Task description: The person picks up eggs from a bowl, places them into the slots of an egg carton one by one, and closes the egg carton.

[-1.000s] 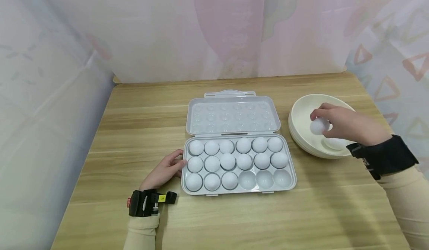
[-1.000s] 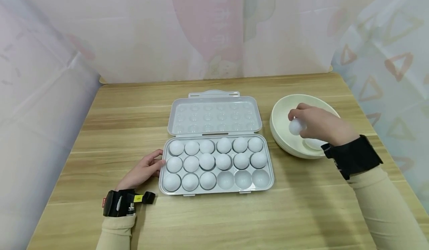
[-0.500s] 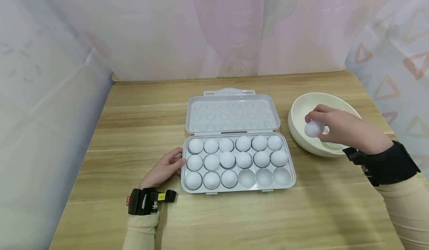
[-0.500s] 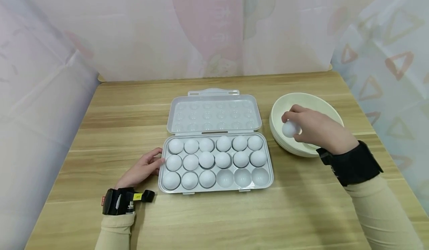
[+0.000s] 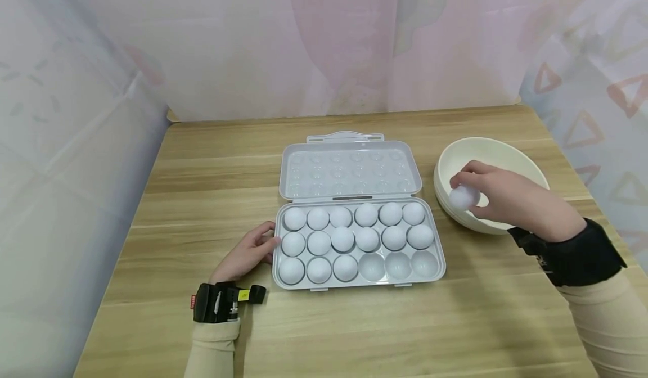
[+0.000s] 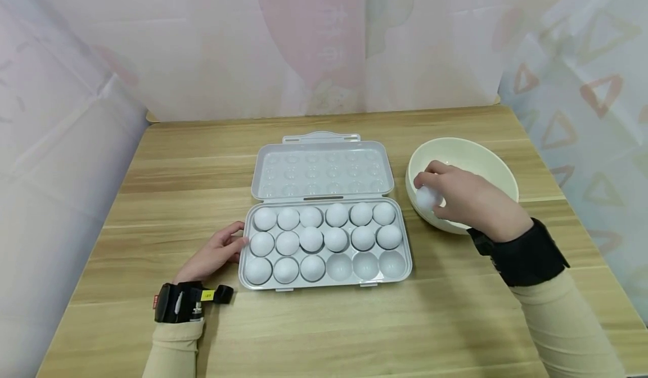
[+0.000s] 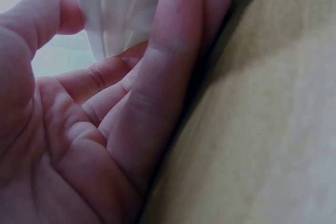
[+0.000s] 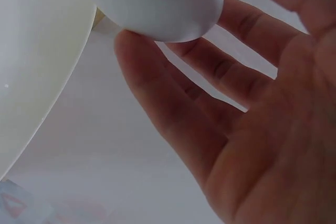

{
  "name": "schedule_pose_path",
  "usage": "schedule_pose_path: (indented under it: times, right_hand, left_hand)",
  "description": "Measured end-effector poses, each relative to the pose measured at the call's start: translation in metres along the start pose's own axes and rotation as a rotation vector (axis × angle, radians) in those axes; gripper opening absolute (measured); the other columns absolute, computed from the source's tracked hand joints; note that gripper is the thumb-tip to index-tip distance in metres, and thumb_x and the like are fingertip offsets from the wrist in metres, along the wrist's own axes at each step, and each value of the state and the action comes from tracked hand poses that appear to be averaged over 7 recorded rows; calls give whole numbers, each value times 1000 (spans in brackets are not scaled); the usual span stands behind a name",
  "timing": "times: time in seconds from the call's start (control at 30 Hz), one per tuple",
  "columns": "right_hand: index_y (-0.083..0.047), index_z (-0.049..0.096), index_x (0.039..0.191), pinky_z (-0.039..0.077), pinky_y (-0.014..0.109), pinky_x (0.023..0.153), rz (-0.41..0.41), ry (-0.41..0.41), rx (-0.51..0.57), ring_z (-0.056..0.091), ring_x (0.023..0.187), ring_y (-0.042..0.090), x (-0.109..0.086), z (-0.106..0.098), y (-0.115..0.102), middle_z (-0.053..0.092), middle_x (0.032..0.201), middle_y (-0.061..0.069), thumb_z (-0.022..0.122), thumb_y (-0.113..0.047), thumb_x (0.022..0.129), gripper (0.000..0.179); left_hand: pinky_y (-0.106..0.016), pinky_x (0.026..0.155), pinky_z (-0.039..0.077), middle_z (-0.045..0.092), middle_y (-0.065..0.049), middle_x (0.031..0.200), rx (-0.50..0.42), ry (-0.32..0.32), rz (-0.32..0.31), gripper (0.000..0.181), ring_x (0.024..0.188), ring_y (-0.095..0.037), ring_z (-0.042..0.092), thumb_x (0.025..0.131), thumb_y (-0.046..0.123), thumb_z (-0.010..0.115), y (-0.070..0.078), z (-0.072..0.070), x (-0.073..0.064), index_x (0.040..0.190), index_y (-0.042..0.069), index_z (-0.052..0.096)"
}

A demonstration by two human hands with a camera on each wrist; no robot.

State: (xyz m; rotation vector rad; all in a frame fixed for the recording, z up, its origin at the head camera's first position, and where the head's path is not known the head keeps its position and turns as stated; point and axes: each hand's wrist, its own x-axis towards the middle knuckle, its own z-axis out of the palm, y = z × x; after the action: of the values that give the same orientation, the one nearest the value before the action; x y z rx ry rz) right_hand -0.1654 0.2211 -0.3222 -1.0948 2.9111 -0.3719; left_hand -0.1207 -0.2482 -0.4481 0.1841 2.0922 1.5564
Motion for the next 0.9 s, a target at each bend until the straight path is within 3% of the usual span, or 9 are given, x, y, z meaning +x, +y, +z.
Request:
schedule_pose_path:
  times: [0.3, 0.5, 0.7, 0.9]
  right_hand:
    - [-11, 61, 94, 49, 32, 62, -63, 82, -16, 56, 76, 14, 1, 0, -23, 56, 95, 1, 74, 1, 62, 36]
    - [-13, 61, 95, 49, 33, 62, -51, 60, 26, 54, 77, 14, 2, 2, -36, 55, 96, -1, 70, 4, 62, 38]
    - [-12, 60, 94, 49, 31, 61, -106, 89, 26, 54, 78, 14, 5, 8, -49, 55, 94, 1, 70, 4, 62, 37]
    - [-13, 60, 95, 48, 27, 60, -108, 106, 64, 53, 77, 11, 6, 12, -62, 56, 94, -1, 62, 7, 63, 38]
  left_hand:
    - [-38, 68, 55, 63, -24, 103, 0, 5, -4, 32, 76, -28, 65, 97, 28, 46, 1, 0, 0, 123, 10, 46]
    - [-38, 68, 56, 63, -24, 103, -2, 2, 8, 31, 76, -28, 65, 97, 27, 46, 0, 0, 0, 122, 10, 46]
    - [-38, 67, 56, 63, -24, 102, -3, -3, 20, 30, 76, -28, 65, 97, 27, 47, -1, 0, 0, 122, 10, 46]
    - [-38, 67, 56, 63, -23, 102, -4, 1, 12, 30, 76, -28, 65, 97, 27, 46, 0, 0, 0, 122, 10, 46]
